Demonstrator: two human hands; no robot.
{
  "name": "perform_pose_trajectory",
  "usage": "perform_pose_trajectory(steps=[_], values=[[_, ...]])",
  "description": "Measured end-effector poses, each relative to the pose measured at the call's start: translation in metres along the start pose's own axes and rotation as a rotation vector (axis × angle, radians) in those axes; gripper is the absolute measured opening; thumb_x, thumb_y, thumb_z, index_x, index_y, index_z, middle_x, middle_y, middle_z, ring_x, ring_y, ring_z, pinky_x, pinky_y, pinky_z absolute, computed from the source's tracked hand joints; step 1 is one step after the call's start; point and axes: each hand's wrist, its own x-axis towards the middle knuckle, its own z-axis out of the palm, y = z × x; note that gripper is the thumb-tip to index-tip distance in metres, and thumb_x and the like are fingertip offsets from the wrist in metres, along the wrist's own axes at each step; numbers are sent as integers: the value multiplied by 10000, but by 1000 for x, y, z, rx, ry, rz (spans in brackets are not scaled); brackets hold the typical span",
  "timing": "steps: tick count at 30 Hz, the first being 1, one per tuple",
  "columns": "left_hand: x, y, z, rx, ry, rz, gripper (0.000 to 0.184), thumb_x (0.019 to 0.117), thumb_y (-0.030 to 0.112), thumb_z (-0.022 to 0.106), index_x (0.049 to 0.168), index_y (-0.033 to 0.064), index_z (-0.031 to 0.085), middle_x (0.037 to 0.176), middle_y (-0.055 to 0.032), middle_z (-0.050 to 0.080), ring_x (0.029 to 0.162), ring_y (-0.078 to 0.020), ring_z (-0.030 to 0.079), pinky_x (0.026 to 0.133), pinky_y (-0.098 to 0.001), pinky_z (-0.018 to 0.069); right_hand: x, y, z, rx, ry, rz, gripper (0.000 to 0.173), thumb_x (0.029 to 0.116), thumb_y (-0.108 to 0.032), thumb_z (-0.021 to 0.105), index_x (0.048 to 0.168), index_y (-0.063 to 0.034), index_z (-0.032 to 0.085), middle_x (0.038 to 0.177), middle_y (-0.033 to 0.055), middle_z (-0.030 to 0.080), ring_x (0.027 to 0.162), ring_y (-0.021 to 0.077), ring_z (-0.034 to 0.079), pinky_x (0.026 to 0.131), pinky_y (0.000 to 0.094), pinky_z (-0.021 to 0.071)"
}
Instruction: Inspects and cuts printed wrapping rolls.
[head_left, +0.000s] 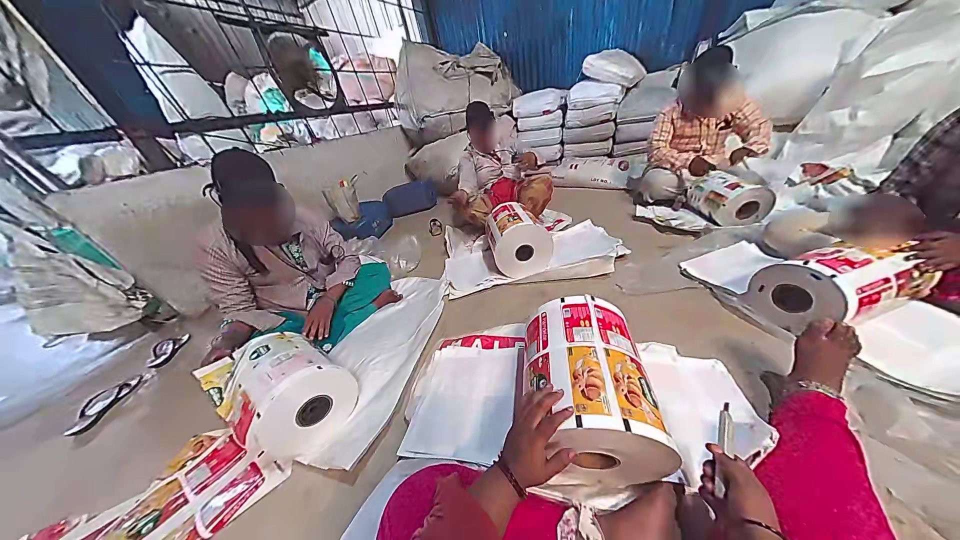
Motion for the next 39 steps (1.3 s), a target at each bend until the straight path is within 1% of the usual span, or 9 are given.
perform_pose_trajectory(steps=[9,13,16,20,27,31,33,35,39], values=[[3,16,6,92,8,70,510,1048,534,414,1326,184,661,1478,-99,580,1466,-290,441,1237,-516,308,-5,-14,-13,178,-9,19,185,1087,-329,451,1124,-181,556,618,-69,495,433,32,453,388,188,384],[18,32,3,227,-69,-5,516,1031,583,405,1345,266,664,1473,-87,582,1451,-314,456,1199,-583,332,-3,-15,-15,192,-13,34,191,1090,-339,440,1115,-195,564,624,-79,490,435,27,449,393,183,381],[59,56,-7,204,-328,-126,502,980,549,556,1395,282,646,1555,-70,511,1515,-327,361,1223,-648,242,-4,-17,-10,167,-39,31,199,1096,-335,429,1129,-176,544,618,-72,495,437,28,449,395,190,387],[106,73,-6,166,-693,-157,509,1004,520,569,1462,299,587,1619,-58,430,1565,-318,241,1249,-643,110,-14,-15,-6,52,-31,33,199,1105,-317,417,1137,-152,525,639,-68,481,454,40,438,418,206,398],[91,46,6,22,-328,-60,465,1003,478,575,1309,149,695,1448,-67,607,1455,-264,454,1249,-528,262,-8,-16,-16,104,-23,58,352,1122,-339,328,1192,-105,581,622,-41,518,432,52,468,399,196,412],[85,42,3,64,-358,-232,663,978,610,538,1437,134,592,1594,-82,453,1540,-281,310,1264,-555,209,-6,-23,-13,189,21,75,287,1110,-273,320,1184,-103,538,675,-6,572,495,88,559,443,235,493],[85,43,3,92,-368,-280,749,952,673,523,1476,138,550,1630,-94,397,1559,-298,261,1267,-554,195,-8,-22,-10,147,8,28,185,1086,-143,366,1235,-86,461,830,54,643,601,130,636,519,273,553],[83,44,5,98,-359,-262,690,957,680,506,1448,204,592,1617,-95,417,1556,-321,264,1255,-580,208,-12,-24,-5,71,-20,-44,265,1033,-30,409,1297,-48,408,963,110,674,637,161,654,546,297,563],[87,42,0,42,-420,-249,592,981,685,450,1419,322,616,1632,-75,402,1572,-324,222,1256,-605,177,-30,-70,32,-334,-80,-125,423,1065,-121,420,1480,-74,352,954,79,662,560,121,576,487,272,499]])
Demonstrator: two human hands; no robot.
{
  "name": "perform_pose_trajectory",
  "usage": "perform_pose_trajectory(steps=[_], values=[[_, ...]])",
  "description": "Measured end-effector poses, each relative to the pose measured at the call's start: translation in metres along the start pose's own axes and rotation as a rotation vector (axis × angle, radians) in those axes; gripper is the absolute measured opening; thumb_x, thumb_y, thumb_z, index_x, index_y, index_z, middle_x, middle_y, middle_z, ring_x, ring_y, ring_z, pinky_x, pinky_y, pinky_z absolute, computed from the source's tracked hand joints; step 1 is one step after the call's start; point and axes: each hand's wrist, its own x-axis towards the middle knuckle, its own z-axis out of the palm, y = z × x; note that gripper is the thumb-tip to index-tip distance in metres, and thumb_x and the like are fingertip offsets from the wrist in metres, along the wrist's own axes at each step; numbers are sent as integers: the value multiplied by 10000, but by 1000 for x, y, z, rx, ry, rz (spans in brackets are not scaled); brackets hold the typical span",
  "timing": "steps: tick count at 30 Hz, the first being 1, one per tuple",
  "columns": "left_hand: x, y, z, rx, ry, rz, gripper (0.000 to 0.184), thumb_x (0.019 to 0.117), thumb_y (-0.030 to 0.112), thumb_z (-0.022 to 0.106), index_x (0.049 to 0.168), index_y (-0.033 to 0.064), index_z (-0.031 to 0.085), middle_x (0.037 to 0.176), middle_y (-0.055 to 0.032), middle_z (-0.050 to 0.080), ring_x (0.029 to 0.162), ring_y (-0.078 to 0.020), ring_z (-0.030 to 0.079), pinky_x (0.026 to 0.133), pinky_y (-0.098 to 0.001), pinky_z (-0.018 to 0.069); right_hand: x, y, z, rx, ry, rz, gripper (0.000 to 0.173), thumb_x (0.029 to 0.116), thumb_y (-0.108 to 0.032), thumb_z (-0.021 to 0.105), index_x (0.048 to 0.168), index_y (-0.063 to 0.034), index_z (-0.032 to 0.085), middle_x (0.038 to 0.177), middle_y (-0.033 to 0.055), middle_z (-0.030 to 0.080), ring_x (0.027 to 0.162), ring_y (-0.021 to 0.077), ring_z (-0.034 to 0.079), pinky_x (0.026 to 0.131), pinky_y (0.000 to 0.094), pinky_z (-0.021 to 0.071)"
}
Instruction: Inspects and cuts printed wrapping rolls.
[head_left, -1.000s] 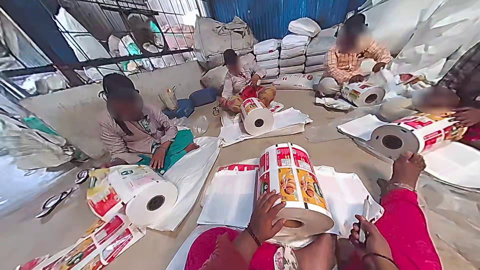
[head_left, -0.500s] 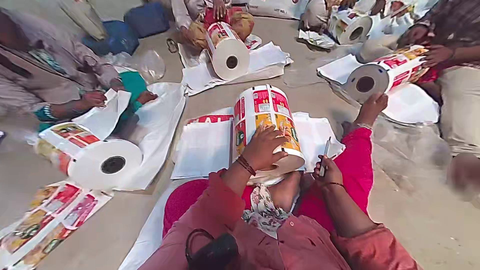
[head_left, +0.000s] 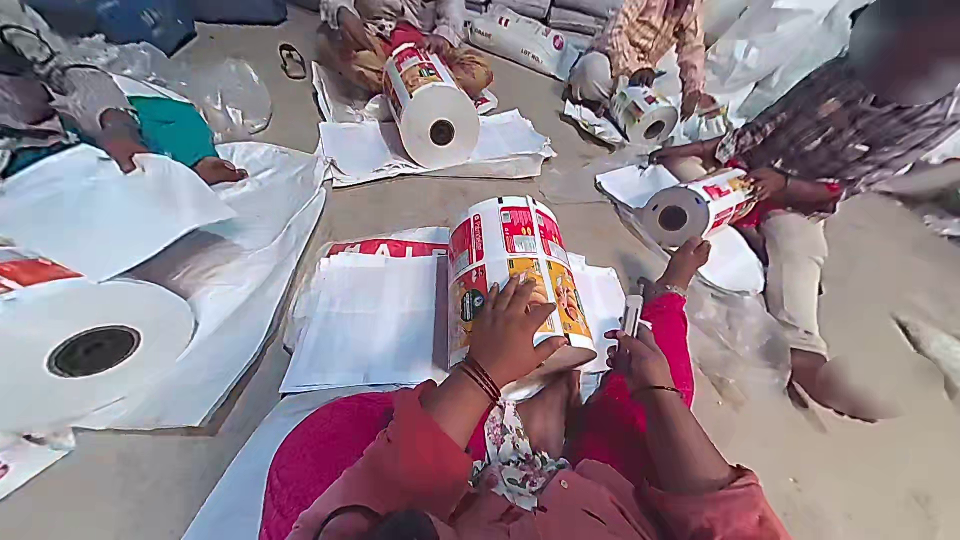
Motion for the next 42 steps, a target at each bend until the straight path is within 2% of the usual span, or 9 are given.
perform_pose_trajectory(steps=[2,5,8,11,16,29,36,40,42], values=[[0,0,-5,-32,-55,17,591,997,650,450,1441,287,593,1640,-60,392,1574,-308,221,1259,-608,149,1,-38,16,-196,-32,-58,482,1067,-168,429,1522,-61,314,1002,87,652,591,138,601,520,309,532],[-1,-6,-10,-118,-77,39,570,1019,543,498,1469,198,560,1658,-44,367,1577,-282,221,1271,-586,108,13,-88,51,-297,-26,-144,414,1053,-117,483,1454,-43,407,1041,110,659,644,160,652,537,318,562],[-4,-14,-10,-216,37,9,445,987,384,575,1379,181,638,1597,11,466,1556,-235,283,1279,-539,147,30,-119,91,-377,-98,-196,474,1042,-75,471,1507,-93,386,1047,108,675,646,158,652,530,311,549],[-8,-16,-10,-243,47,-10,428,986,371,556,1368,199,643,1593,23,470,1559,-233,272,1275,-536,150,45,-134,126,-610,-159,-242,628,1041,-61,508,1612,-182,275,1093,155,679,694,214,681,582,382,579],[-12,-25,-3,-386,190,13,299,958,238,564,1182,167,749,1452,-19,612,1496,-274,391,1247,-483,271,74,-144,163,-1022,-148,-298,593,1037,-127,530,1595,-235,359,1179,192,680,872,301,720,769,496,603],[-10,-30,-3,-471,197,-24,271,942,203,576,1136,141,756,1395,4,644,1480,-233,405,1241,-420,290,90,-157,192,-1168,-112,-287,500,1061,-197,493,1557,-239,436,1144,171,710,838,316,708,747,515,578],[-10,-32,-10,-539,264,-268,235,944,200,600,1101,147,766,1430,-16,619,1448,-215,444,1228,-424,302,97,-168,192,-1241,-110,-318,455,1075,-249,486,1530,-250,485,1130,161,712,806,311,707,733,520,580],[-10,-33,-11,-531,245,-307,253,948,198,604,1141,139,756,1457,-45,598,1453,-236,440,1227,-427,306,99,-170,189,-1281,-93,-354,440,1071,-246,513,1512,-247,521,1168,210,707,891,414,713,801,640,559],[-11,-31,-7,-513,245,-318,247,954,214,601,1133,148,759,1438,-34,610,1438,-233,452,1209,-433,329,106,-169,183,-1277,-93,-331,467,1053,-235,521,1519,-261,504,1149,198,713,855,397,721,753,622,580]])
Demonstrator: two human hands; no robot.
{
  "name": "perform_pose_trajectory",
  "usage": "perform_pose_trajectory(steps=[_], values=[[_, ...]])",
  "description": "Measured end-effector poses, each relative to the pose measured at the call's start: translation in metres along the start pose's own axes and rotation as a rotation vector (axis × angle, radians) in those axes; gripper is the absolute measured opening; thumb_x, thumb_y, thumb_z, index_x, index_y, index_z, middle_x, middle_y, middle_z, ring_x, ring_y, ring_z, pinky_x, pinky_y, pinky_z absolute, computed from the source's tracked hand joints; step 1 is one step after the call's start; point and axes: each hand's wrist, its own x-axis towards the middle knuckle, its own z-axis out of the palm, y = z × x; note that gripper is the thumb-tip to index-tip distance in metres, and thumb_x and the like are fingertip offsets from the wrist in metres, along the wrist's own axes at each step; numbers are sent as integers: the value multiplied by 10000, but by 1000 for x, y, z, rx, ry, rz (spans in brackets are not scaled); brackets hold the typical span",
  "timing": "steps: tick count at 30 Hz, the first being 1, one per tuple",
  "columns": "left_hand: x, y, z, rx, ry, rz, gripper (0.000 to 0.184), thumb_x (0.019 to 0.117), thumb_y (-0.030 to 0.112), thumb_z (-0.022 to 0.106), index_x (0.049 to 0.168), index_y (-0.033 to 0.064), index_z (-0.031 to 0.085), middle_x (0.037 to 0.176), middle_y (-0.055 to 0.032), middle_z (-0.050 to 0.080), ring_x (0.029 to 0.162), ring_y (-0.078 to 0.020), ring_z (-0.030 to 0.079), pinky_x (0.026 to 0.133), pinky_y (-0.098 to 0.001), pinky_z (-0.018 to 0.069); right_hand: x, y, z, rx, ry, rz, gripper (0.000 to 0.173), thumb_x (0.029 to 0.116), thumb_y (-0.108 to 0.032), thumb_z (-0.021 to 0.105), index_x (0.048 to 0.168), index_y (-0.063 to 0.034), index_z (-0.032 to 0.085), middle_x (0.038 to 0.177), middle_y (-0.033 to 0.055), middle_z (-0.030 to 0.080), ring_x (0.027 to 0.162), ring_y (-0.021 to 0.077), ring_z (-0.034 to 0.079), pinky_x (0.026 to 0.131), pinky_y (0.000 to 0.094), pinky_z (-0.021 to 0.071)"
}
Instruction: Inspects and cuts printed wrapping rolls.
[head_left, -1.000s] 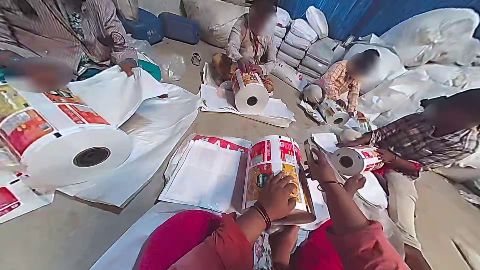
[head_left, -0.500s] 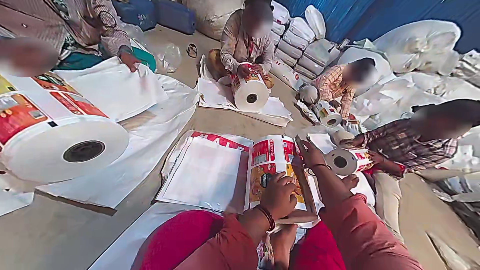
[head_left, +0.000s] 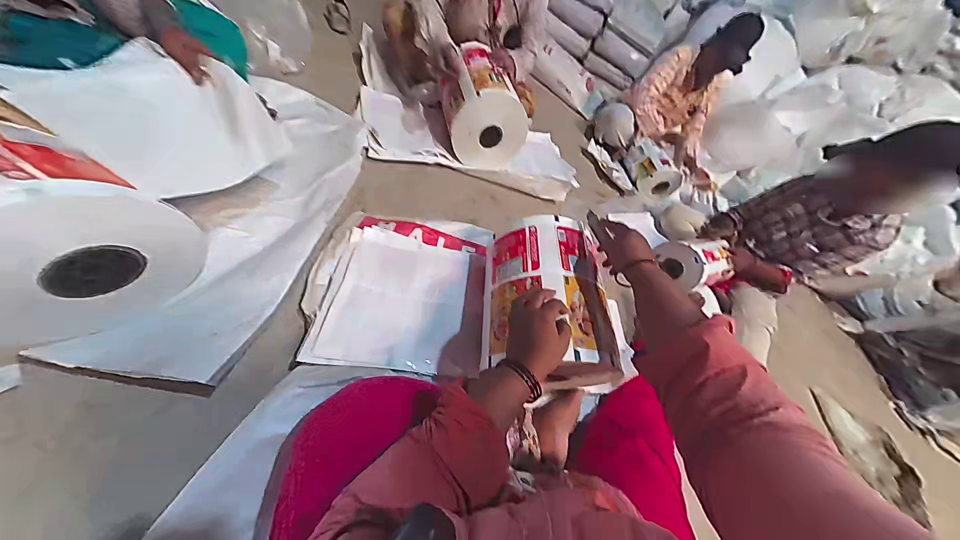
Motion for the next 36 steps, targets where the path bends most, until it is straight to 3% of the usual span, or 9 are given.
perform_pose_trajectory(steps=[4,18,29,36], values=[[2,0,0,40,29,-18,218,971,230,606,1103,145,758,1449,-34,595,1448,-236,439,1212,-461,325,6,-6,-4,86,13,53,522,1019,-164,546,1520,-305,499,1086,157,723,733,320,703,644,530,584],[2,3,-1,77,-5,-53,253,982,272,568,1135,169,742,1468,-8,576,1453,-217,425,1211,-463,311,8,-22,-2,-78,-95,8,497,1005,-161,543,1489,-272,544,1080,178,712,767,343,701,692,572,578],[1,1,1,85,14,-48,270,982,280,562,1149,168,742,1474,-15,578,1457,-229,431,1208,-464,318,14,-30,-20,-143,-214,-40,433,1037,-183,517,1469,-202,545,1014,179,705,710,304,672,655,502,568],[1,2,2,67,29,-50,252,1010,234,546,1154,140,731,1457,-39,588,1447,-232,443,1213,-475,316,-20,-28,-19,-164,-247,-25,466,1040,-172,496,1506,-203,503,1042,198,683,729,316,672,656,515,571]])
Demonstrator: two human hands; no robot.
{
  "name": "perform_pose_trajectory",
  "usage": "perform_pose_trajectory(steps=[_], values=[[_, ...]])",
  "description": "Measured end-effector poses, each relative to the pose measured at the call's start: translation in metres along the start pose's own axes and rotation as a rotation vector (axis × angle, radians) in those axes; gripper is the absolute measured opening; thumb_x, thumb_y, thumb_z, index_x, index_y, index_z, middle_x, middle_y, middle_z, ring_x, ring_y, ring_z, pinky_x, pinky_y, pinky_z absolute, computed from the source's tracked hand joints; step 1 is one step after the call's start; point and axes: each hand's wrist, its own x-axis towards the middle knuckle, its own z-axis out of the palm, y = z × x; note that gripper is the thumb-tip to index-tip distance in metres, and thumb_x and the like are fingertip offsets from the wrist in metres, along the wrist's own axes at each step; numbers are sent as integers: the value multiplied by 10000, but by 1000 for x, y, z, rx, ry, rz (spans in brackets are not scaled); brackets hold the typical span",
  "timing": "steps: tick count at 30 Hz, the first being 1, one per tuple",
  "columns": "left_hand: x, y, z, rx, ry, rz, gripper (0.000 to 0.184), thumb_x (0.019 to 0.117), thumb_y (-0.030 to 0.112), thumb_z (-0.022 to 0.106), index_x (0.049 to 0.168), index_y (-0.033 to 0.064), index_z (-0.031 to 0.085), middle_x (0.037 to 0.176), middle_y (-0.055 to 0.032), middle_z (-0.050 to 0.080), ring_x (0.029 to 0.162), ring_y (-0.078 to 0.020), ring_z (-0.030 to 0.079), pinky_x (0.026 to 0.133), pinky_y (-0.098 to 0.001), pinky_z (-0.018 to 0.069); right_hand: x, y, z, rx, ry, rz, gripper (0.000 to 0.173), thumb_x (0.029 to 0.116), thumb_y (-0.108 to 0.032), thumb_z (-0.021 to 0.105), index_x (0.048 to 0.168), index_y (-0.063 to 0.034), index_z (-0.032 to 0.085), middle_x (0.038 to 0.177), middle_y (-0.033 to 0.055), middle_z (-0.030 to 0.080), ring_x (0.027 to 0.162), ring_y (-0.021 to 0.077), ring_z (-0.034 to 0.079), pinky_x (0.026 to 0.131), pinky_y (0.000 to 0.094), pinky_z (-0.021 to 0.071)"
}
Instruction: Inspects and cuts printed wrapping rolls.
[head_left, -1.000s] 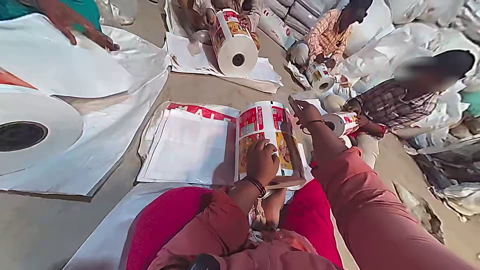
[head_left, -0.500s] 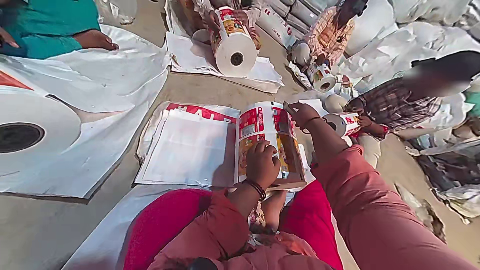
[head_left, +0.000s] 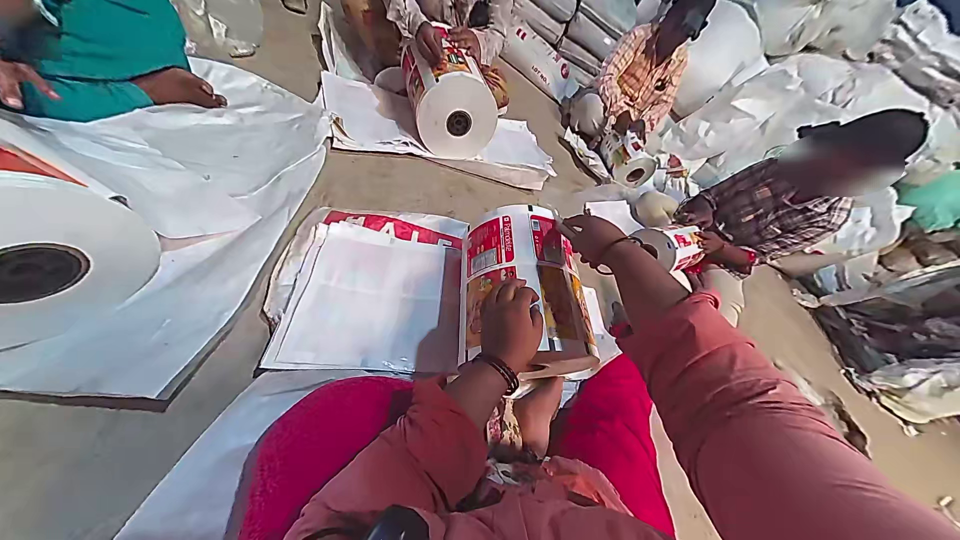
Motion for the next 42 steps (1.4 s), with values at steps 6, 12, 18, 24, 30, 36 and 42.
perform_pose_trajectory(steps=[6,12,18,24,30,36,42], values=[[-2,-9,5,-184,212,95,337,1056,253,506,1282,41,641,1473,-169,527,1470,-338,385,1237,-510,273,-57,7,8,-38,-25,-5,507,1028,-138,523,1527,-224,496,1040,207,701,738,334,688,664,541,572],[-7,-18,11,-351,433,187,416,1090,269,368,1327,-16,557,1506,-190,487,1503,-340,336,1271,-499,203,-112,18,24,-21,-67,-7,503,1048,-145,503,1544,-223,465,1031,195,700,697,314,675,639,519,569],[-10,-25,16,-437,501,222,433,1095,274,334,1322,-18,559,1474,-183,529,1503,-341,342,1270,-485,224,-186,25,29,-59,-174,-24,439,1098,-227,478,1536,-252,486,959,158,690,629,260,641,607,467,567],[-12,-22,9,-483,450,195,456,1104,292,332,1369,-25,526,1496,-191,501,1488,-330,363,1249,-476,264,-288,52,18,-16,-385,-95,418,1067,-206,552,1481,-262,553,873,79,667,513,148,519,501,359,484],[-14,-16,1,-310,211,121,384,1066,327,521,1301,36,605,1457,-166,537,1390,-316,479,1161,-519,384,-290,109,49,498,-14,-34,493,1037,-135,536,1520,-229,491,954,55,702,475,99,539,424,274,484],[-11,4,-6,136,-101,232,534,991,455,600,1431,153,612,1603,-128,438,1528,-348,320,1246,-560,234,-250,116,104,810,291,-76,573,984,-71,533,1546,-145,452,957,87,707,552,133,595,473,315,509],[-19,23,-2,352,-310,306,578,1020,599,463,1505,291,523,1677,27,330,1588,-310,164,1243,-655,108,-221,123,113,852,268,-82,578,992,-77,554,1553,-168,447,992,111,710,541,159,593,471,336,510]])
